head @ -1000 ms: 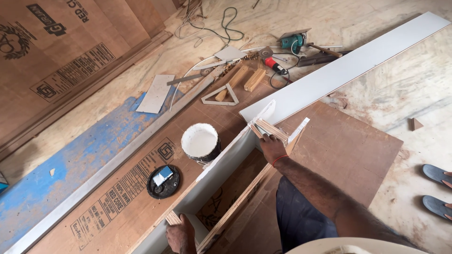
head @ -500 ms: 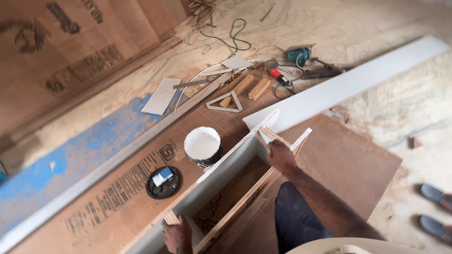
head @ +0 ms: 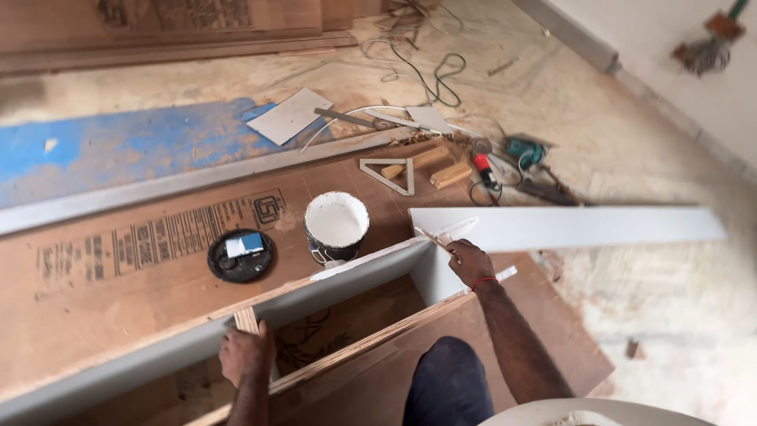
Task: Painting the edges and interior of a long wooden cabinet structure using a small brush.
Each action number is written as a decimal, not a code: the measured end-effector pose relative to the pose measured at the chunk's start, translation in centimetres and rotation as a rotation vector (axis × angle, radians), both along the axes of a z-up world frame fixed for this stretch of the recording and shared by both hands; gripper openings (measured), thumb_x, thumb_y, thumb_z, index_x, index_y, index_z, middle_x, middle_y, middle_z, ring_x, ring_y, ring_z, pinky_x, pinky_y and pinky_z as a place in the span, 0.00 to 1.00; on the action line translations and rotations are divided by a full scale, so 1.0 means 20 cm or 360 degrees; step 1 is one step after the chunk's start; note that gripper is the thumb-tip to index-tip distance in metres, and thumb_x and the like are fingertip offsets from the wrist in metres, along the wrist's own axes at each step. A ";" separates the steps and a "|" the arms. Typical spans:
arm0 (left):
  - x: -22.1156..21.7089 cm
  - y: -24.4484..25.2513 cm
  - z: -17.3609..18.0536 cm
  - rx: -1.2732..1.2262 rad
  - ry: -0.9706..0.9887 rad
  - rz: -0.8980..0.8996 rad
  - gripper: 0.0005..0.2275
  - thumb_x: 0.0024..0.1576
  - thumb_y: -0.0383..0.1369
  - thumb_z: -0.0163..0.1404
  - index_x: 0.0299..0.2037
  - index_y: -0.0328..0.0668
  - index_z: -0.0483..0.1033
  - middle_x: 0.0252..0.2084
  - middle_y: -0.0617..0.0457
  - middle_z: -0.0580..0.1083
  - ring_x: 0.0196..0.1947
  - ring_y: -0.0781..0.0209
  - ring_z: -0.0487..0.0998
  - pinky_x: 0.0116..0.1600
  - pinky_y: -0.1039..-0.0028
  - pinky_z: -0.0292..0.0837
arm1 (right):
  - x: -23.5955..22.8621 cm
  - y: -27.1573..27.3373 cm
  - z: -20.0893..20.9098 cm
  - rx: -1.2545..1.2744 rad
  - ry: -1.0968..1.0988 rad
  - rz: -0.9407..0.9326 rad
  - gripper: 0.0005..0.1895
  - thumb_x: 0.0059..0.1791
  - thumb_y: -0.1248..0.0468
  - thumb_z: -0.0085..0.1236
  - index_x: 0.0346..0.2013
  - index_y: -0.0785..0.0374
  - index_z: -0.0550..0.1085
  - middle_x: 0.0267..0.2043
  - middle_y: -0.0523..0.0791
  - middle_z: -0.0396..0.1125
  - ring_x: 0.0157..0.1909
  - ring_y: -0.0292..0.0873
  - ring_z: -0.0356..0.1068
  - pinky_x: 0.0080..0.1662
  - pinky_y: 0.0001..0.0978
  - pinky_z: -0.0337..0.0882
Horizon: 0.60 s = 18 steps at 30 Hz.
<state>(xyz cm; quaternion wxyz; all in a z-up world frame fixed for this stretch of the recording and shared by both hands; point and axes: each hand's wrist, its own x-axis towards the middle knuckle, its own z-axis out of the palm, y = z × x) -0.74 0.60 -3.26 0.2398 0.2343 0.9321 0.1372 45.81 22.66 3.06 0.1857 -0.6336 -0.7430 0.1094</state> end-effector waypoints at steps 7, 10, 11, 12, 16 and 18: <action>0.03 -0.02 0.10 0.0012 -0.0051 0.0038 0.32 0.58 0.56 0.53 0.63 0.37 0.68 0.64 0.42 0.70 0.67 0.47 0.69 0.66 0.56 0.70 | 0.13 0.27 0.13 -0.0128 -0.0457 0.0137 0.15 0.42 0.67 0.61 0.44 0.53 0.81 0.49 0.45 0.75 0.49 0.50 0.76 0.54 0.42 0.75; 0.04 -0.02 0.08 -0.0015 -0.0068 0.0022 0.33 0.59 0.56 0.52 0.65 0.36 0.66 0.65 0.41 0.69 0.67 0.47 0.68 0.67 0.57 0.69 | 0.15 0.33 -0.10 -0.0354 -0.0244 0.0240 0.17 0.39 0.69 0.63 0.42 0.55 0.82 0.48 0.47 0.77 0.49 0.47 0.78 0.54 0.39 0.77; 0.03 -0.02 0.08 -0.0024 -0.0075 -0.0004 0.34 0.59 0.57 0.51 0.66 0.36 0.65 0.65 0.41 0.68 0.67 0.48 0.68 0.67 0.57 0.68 | 0.06 0.28 -0.09 -0.0222 -0.0163 0.0375 0.17 0.38 0.69 0.66 0.42 0.58 0.82 0.48 0.48 0.76 0.49 0.48 0.77 0.54 0.40 0.76; 0.03 -0.02 0.07 -0.0034 -0.0082 -0.0030 0.36 0.59 0.57 0.51 0.68 0.36 0.63 0.66 0.41 0.67 0.66 0.49 0.68 0.67 0.57 0.68 | -0.02 0.22 -0.09 -0.0092 -0.0081 0.0511 0.18 0.37 0.70 0.68 0.42 0.61 0.81 0.47 0.50 0.76 0.48 0.50 0.75 0.53 0.40 0.75; 0.01 -0.03 0.05 -0.0020 -0.0031 -0.0025 0.37 0.60 0.57 0.50 0.70 0.34 0.60 0.65 0.38 0.67 0.66 0.47 0.67 0.66 0.58 0.69 | -0.25 0.00 -0.04 -0.0271 0.0279 0.0447 0.16 0.41 0.70 0.64 0.43 0.62 0.80 0.45 0.48 0.76 0.46 0.44 0.79 0.49 0.35 0.79; 0.03 -0.04 0.07 0.0010 -0.0101 -0.0021 0.37 0.60 0.56 0.50 0.70 0.33 0.60 0.65 0.38 0.67 0.66 0.47 0.67 0.67 0.58 0.69 | -0.23 0.00 -0.08 -0.0192 0.0653 0.0125 0.12 0.47 0.67 0.62 0.46 0.60 0.79 0.45 0.47 0.78 0.49 0.42 0.79 0.49 0.34 0.79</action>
